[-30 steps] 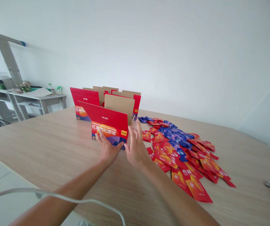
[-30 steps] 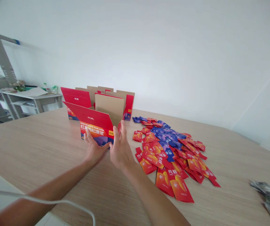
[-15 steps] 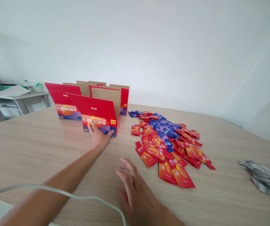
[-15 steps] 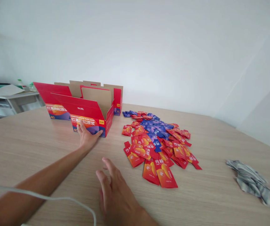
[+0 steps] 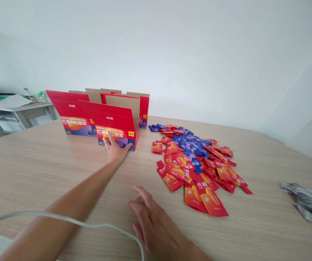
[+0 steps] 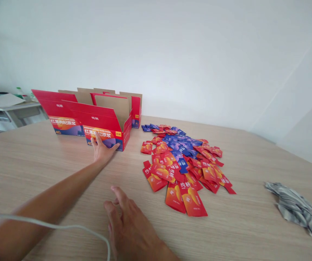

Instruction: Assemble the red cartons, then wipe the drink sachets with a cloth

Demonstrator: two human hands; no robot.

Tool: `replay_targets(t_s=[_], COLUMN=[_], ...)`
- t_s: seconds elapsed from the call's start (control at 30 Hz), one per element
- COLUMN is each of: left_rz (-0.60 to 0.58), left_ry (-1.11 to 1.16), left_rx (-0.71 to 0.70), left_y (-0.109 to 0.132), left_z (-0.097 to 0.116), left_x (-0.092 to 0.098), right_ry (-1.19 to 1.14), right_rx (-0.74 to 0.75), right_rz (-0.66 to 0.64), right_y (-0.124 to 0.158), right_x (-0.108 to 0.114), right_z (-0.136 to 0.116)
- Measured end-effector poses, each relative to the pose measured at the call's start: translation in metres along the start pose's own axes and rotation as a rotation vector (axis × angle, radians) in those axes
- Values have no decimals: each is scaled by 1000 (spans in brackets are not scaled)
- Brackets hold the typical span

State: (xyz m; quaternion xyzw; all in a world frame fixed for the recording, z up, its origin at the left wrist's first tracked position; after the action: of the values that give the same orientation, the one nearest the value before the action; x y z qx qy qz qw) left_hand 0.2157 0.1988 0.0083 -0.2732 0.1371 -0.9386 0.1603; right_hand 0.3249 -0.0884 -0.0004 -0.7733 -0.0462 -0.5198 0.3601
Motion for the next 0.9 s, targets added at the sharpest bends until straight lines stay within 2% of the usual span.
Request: replay_targets(t_s=[0.13, 0.33, 0.63, 0.9], left_rz=[0, -2, -1, 15], left_ry=[-2, -13, -41, -58], left_rx=[24, -2, -8, -29], left_y=[-11, -25, -37, -56], left_z=[-6, -12, -7, -11], left_x=[-9, -21, -29, -36], right_ry=[-2, 27, 61, 61], right_rx=[3, 46, 54, 85], right_rz=[-38, 3, 56, 75], right_y=[0, 0, 0, 0], right_x=[-2, -1, -3, -4], right_z=[0, -3, -2, 0])
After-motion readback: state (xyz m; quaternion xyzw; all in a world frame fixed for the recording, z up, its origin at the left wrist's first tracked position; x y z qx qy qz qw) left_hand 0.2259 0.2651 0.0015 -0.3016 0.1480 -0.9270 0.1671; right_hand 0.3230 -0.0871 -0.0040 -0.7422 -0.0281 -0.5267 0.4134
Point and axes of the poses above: each hand's wrist, its own y-axis away from the middle knuckle, its own x-axis out of the back of the hand, z = x × y, the point moved 7 cm from there along -y, towards the middle knuckle, and after that the axes turned 1 degree about x, right-handed, at the moved point
